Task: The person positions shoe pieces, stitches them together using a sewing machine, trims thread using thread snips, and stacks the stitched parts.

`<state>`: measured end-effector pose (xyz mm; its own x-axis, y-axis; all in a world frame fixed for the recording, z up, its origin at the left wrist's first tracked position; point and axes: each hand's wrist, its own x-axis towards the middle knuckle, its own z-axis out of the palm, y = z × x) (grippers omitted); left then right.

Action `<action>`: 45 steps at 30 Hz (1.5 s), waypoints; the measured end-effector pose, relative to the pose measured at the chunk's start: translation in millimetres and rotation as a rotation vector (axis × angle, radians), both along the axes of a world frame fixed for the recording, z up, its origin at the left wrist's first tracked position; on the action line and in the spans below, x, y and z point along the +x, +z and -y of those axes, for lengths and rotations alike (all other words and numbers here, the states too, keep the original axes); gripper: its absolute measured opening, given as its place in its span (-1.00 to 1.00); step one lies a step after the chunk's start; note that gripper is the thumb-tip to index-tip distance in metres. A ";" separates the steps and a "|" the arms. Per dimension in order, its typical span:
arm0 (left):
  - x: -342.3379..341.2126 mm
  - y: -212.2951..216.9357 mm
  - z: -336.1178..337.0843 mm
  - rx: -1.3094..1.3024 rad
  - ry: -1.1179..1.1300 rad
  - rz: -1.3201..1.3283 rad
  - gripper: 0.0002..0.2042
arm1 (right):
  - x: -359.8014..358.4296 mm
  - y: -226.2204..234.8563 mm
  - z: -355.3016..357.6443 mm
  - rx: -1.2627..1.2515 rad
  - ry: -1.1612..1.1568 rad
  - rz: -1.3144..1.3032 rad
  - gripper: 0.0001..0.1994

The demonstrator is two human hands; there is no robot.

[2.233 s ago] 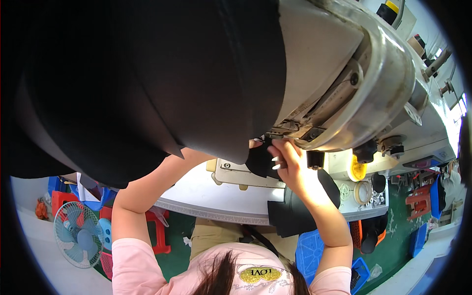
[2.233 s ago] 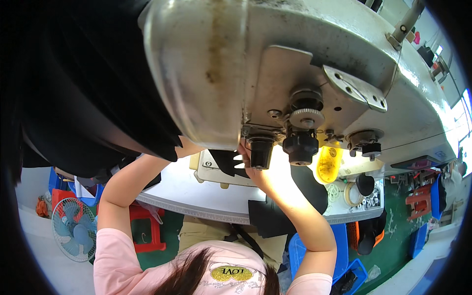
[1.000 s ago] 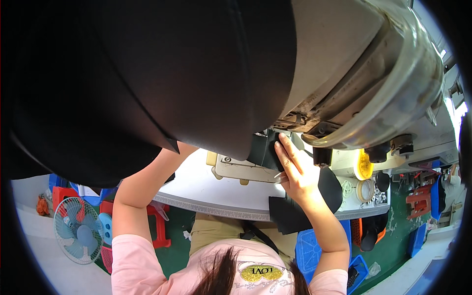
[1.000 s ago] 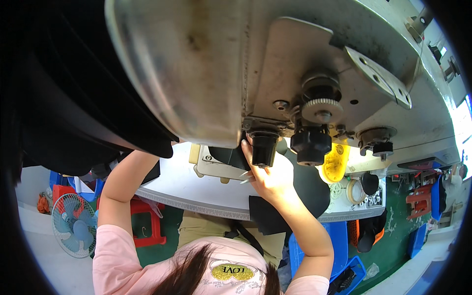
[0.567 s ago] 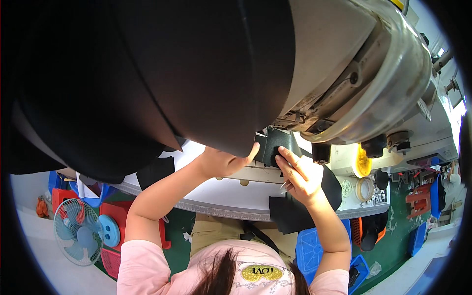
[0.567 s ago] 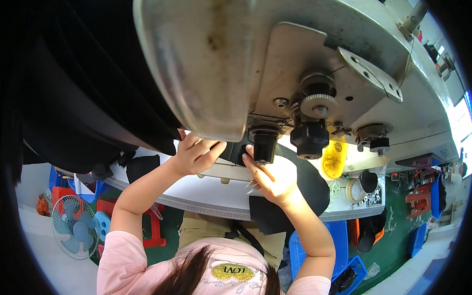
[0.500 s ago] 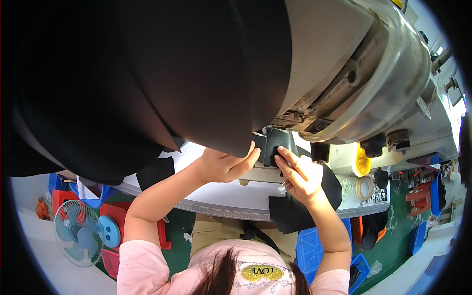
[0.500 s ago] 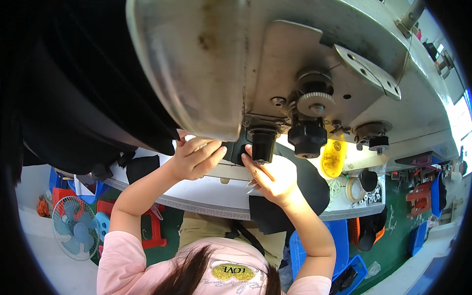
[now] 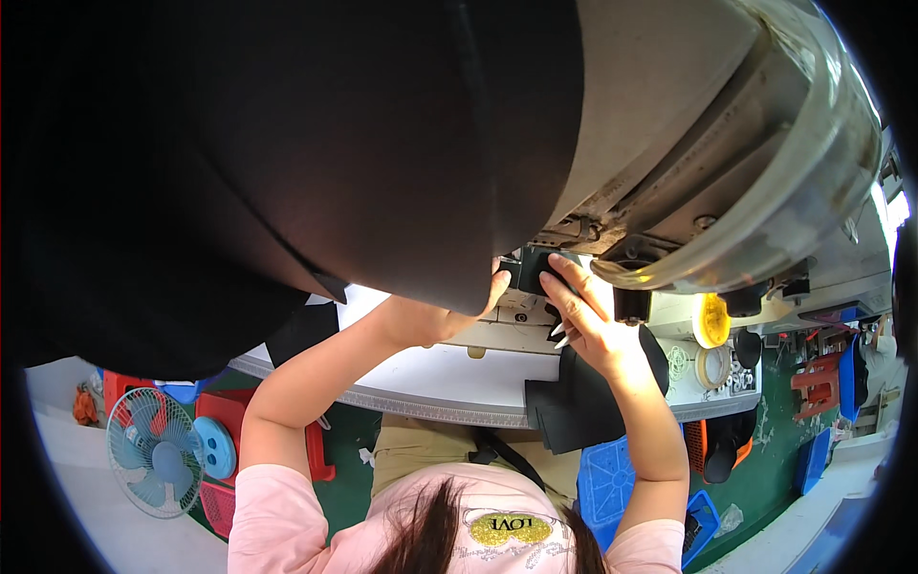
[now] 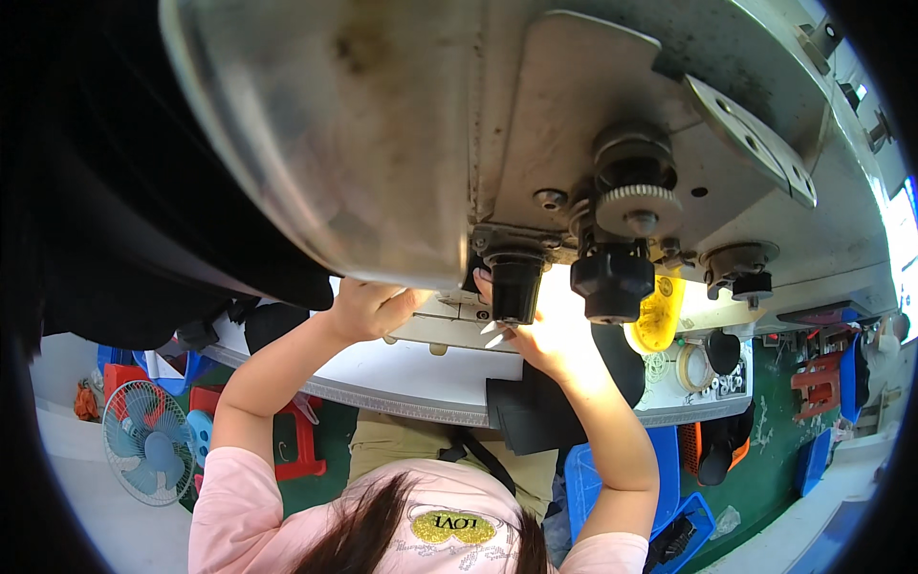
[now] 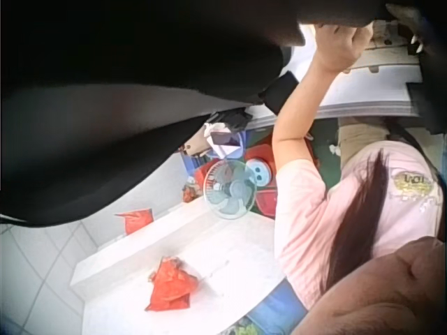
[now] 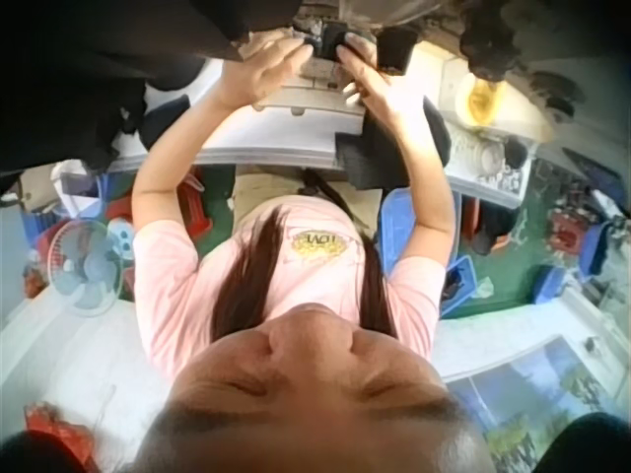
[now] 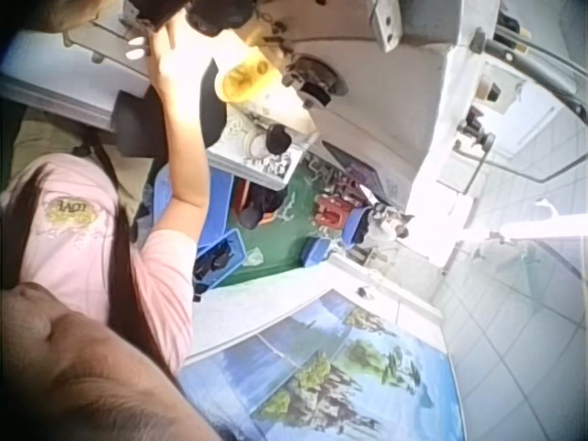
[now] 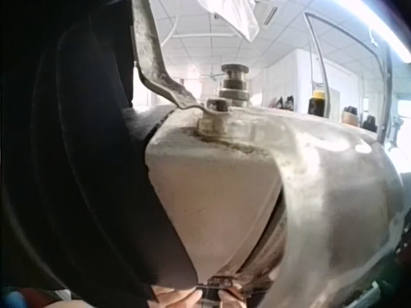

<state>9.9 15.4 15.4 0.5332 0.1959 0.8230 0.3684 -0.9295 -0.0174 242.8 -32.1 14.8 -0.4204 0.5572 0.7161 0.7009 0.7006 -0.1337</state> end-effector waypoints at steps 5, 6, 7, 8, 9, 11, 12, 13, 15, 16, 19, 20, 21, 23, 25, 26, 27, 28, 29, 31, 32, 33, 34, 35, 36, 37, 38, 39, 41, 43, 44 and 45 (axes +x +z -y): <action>0.2 -2.5 -9.4 -0.019 0.034 -0.065 -0.85 | 19.5 -26.6 -19.8 -0.176 -0.029 -0.050 -0.60; 0.0 -5.2 -10.9 -0.058 0.036 -0.048 -0.85 | 23.3 -34.8 -26.5 -0.234 -0.058 -0.068 -0.63; -0.6 -8.5 -12.9 -0.124 0.009 -0.021 -0.85 | 26.9 -42.4 -33.2 -0.210 -0.086 -0.040 -0.69; -0.4 -12.6 -14.7 -0.205 -0.002 0.017 -0.85 | 30.1 -48.6 -39.0 -0.106 -0.199 0.122 -0.74; -0.4 -16.7 -18.0 -0.277 -0.029 0.024 -0.82 | 32.2 -53.1 -43.1 -0.039 -0.269 0.213 -0.78; -0.8 -24.5 -25.3 -0.402 -0.059 0.045 -0.78 | 40.8 -53.9 -37.8 0.033 -0.355 0.301 -0.83; -0.1 -27.7 -31.2 -0.394 -0.105 0.111 -0.78 | 44.0 -51.5 -32.1 0.032 -0.297 0.095 -0.86; 0.0 -29.9 -38.4 -0.477 -0.027 0.067 -0.78 | 45.6 -48.4 -24.4 -0.021 -0.319 0.028 -0.88; -0.5 -30.7 -56.5 -0.523 0.054 0.082 -0.78 | 54.0 -36.9 -14.9 -0.059 -0.297 0.035 -0.90; -1.1 -30.0 -65.8 -0.548 0.097 0.086 -0.78 | 56.4 -33.1 -9.3 -0.006 -0.229 -0.055 -0.87; -5.4 -26.6 -84.4 -0.614 0.170 0.092 -0.78 | 55.8 -36.5 0.0 0.156 -0.103 -0.453 -0.91; -7.2 -25.1 -87.8 -0.634 0.184 0.096 -0.78 | 60.3 -39.6 6.1 0.027 -0.110 -0.556 -0.94; -8.0 -24.1 -89.1 -0.654 0.197 0.100 -0.78 | 65.0 -44.4 12.6 -0.104 -0.124 -0.648 -0.94; -10.1 -20.4 -88.3 -0.695 0.201 0.113 -0.78 | 75.0 -57.1 24.8 -0.350 -0.324 -0.540 -0.93; -11.4 -12.0 -84.5 -0.738 0.188 0.128 -0.78 | 81.9 -71.3 31.3 -0.461 -0.349 -0.354 -0.97; -12.9 -4.0 -83.2 -0.761 0.174 0.145 -0.78 | 81.0 -79.6 30.1 -0.433 -0.299 -0.337 -0.92; -14.7 6.5 -81.4 -0.780 0.162 0.162 -0.78 | 81.0 -86.0 30.4 -0.493 -0.299 -0.321 -0.87; -18.7 20.4 -79.5 -0.801 0.148 0.186 -0.77 | 80.1 -91.6 29.1 -0.499 -0.311 -0.297 -0.84; -22.7 38.1 -78.6 -0.809 0.133 0.210 -0.77 | 78.3 -96.3 26.6 -0.496 -0.301 -0.278 -0.80; -36.8 81.5 -71.1 -0.808 0.097 0.277 -0.77 | 74.7 -101.9 23.7 -0.501 -0.338 -0.220 -0.75; -41.9 105.0 -65.5 -0.801 0.081 0.306 -0.77 | 73.0 -103.3 22.5 -0.480 -0.345 -0.195 -0.72; -49.2 130.5 -58.7 -0.789 0.061 0.342 -0.76 | 71.8 -103.8 22.0 -0.502 -0.366 -0.179 -0.70; -56.9 156.3 -50.8 -0.772 0.044 0.379 -0.76 | 72.5 -102.9 21.6 -0.530 -0.350 -0.202 -0.70; -64.4 181.6 -43.3 -0.752 0.028 0.414 -0.76 | 73.7 -101.5 20.8 -0.586 -0.364 -0.212 -0.70; -73.7 207.1 -35.3 -0.725 0.016 0.447 -0.76 | 75.3 -99.4 19.1 -0.609 -0.352 -0.205 -0.70; -83.2 232.1 -28.7 -0.696 0.004 0.479 -0.75 | 77.2 -97.0 17.5 -0.648 -0.359 -0.193 -0.69; -94.0 258.2 -22.8 -0.667 -0.006 0.506 -0.75 | 78.9 -94.4 15.0 -0.698 -0.376 -0.177 -0.68; -104.7 280.7 -16.1 -0.640 -0.019 0.534 -0.75 | 80.4 -91.7 12.0 -0.710 -0.349 -0.170 -0.67; -127.5 325.6 -3.6 -0.590 -0.047 0.579 -0.74 | 82.2 -87.0 5.6 -0.765 -0.330 -0.142 -0.65; -149.7 375.5 11.1 -0.543 -0.071 0.612 -0.74 | 82.0 -84.2 1.2 -0.783 -0.316 -0.123 -0.63; -159.0 398.9 18.9 -0.527 -0.083 0.626 -0.73 | 82.1 -83.4 -0.3 -0.795 -0.326 -0.099 -0.63; -167.0 425.3 28.6 -0.516 -0.096 0.634 -0.73 | 82.2 -83.0 -1.6 -0.798 -0.328 -0.074 -0.63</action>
<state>-157.1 -13.1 440.7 0.0317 0.6091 0.7924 0.0829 -0.7917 0.6053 325.0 -30.6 -68.2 -0.1185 0.9899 0.0781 0.8211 0.1419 -0.5528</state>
